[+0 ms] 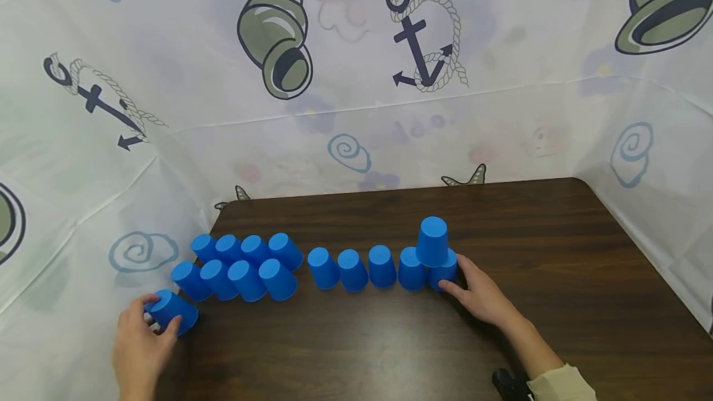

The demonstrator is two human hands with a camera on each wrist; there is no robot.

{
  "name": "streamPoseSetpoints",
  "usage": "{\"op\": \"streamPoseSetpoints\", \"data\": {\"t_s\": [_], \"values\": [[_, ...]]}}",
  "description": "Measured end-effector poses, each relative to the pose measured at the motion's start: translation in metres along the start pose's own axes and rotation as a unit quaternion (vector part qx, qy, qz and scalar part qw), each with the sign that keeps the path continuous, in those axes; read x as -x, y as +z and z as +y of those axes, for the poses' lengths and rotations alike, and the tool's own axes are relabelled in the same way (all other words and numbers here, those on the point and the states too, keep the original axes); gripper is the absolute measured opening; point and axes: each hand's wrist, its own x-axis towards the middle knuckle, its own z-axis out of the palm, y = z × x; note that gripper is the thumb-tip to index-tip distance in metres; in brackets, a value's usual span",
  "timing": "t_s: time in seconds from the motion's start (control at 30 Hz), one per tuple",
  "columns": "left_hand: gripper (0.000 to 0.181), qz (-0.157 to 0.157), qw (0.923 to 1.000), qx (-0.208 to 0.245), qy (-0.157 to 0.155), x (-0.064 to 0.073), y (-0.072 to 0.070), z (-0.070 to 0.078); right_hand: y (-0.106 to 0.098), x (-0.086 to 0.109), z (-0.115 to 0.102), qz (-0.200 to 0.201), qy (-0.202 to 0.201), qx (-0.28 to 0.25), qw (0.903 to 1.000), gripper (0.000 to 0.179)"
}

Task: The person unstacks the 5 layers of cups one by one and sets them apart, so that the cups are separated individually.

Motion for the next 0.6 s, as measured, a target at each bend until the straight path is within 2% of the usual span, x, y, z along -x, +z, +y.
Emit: {"op": "streamPoseSetpoints", "data": {"t_s": [0.27, 0.6], "values": [[0.059, -0.004, 0.9999, 0.008, -0.005, -0.002, 0.009, -0.008, 0.001, -0.001, 0.000, 0.000, 0.000, 0.002, 1.0000, 0.078], [0.059, -0.016, 0.9993, 0.018, -0.029, -0.005, 0.012, -0.017, 0.001, -0.001, 0.000, 0.000, 0.010, 0.005, 0.9999, 0.079]]}}
